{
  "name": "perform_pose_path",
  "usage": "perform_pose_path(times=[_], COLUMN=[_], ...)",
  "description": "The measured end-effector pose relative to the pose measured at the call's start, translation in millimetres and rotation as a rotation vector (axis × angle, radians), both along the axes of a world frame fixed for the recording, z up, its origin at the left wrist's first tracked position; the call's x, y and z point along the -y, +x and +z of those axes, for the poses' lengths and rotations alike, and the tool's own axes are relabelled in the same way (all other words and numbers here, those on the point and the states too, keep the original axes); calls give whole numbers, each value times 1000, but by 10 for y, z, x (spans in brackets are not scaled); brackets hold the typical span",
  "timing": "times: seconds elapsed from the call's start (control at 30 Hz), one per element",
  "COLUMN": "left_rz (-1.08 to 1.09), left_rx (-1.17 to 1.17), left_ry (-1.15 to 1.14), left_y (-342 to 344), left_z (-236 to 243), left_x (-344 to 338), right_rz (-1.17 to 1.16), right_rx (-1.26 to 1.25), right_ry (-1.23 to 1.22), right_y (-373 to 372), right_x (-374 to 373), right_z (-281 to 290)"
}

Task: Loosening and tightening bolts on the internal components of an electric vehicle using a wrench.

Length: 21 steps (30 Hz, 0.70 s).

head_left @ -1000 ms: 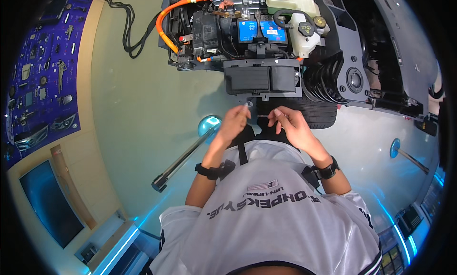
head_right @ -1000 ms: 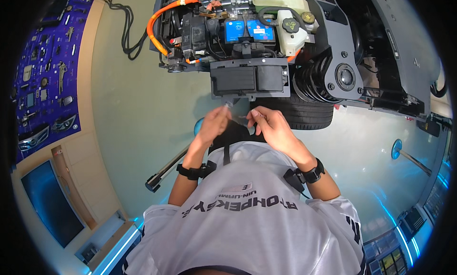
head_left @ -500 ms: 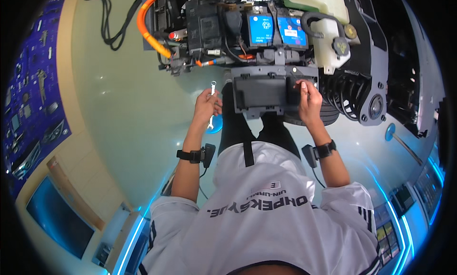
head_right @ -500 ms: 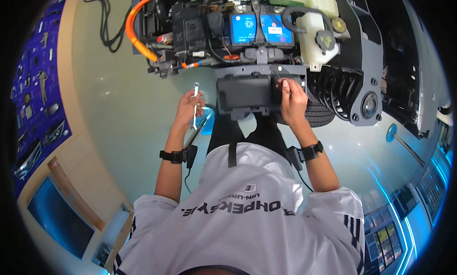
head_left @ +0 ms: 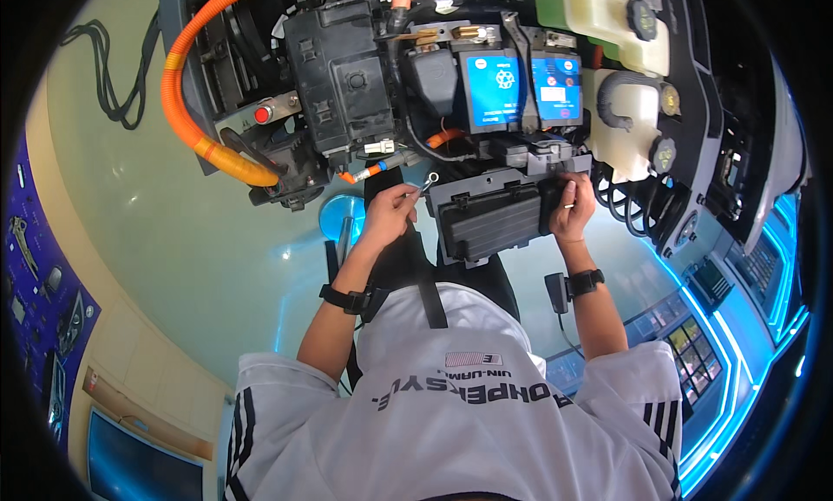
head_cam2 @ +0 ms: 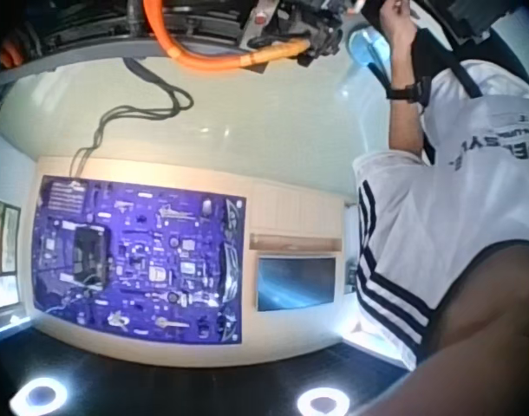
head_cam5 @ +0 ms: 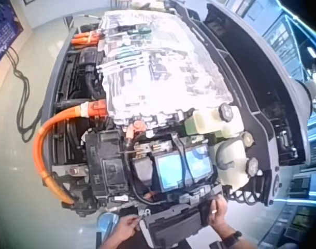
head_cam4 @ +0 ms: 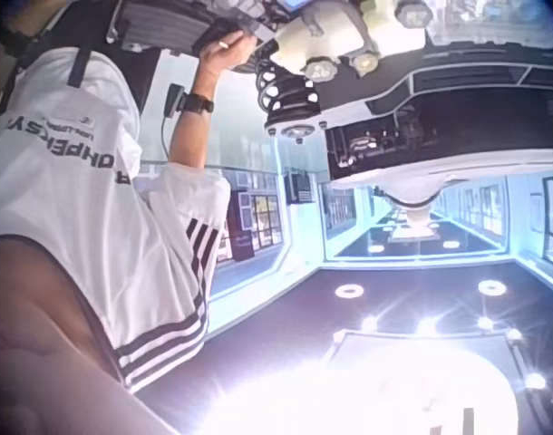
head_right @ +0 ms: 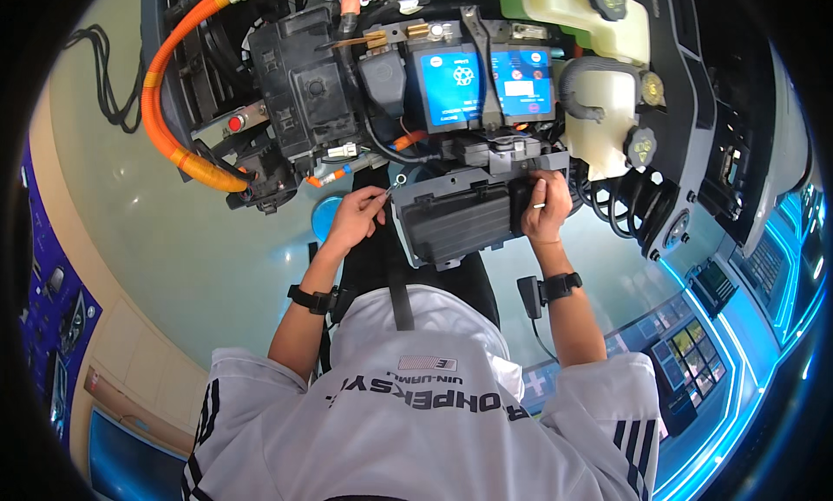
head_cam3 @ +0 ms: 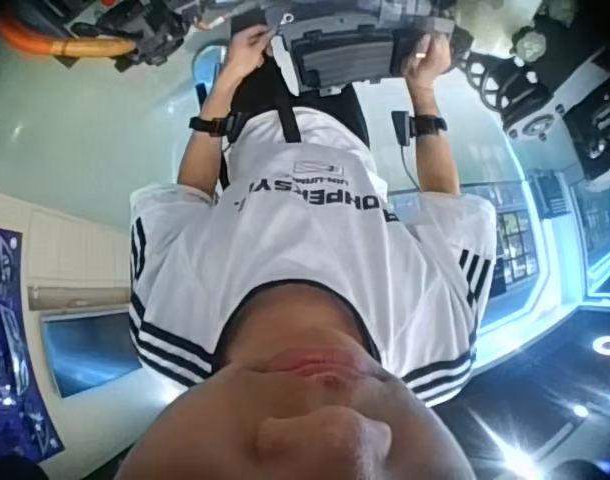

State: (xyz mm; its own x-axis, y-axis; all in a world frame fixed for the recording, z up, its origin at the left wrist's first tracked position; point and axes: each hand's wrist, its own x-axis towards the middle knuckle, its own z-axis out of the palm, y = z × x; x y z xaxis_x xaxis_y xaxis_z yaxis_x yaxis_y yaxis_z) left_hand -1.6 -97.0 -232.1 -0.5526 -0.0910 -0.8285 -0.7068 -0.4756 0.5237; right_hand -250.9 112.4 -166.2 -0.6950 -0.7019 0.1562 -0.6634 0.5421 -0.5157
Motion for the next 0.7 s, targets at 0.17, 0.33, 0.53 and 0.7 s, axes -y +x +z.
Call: perform_pose_path(times=[0.17, 0.33, 0.53, 0.7], left_rz=[-38, -69, -82, 20], left_rx=[-186, -101, -189, -227], left_ry=[-437, -284, -577, -338], left_y=[21, -12, 217, 259], left_z=[-160, 178, 36, 106], left_x=[-41, 179, 89, 173], right_rz=[15, 39, 56, 41], right_rx=[43, 4, -33, -60], right_ry=[16, 33, 59, 94], right_y=[-23, 2, 36, 53], right_x=[29, 52, 148, 129], right_z=[-30, -35, 7, 16])
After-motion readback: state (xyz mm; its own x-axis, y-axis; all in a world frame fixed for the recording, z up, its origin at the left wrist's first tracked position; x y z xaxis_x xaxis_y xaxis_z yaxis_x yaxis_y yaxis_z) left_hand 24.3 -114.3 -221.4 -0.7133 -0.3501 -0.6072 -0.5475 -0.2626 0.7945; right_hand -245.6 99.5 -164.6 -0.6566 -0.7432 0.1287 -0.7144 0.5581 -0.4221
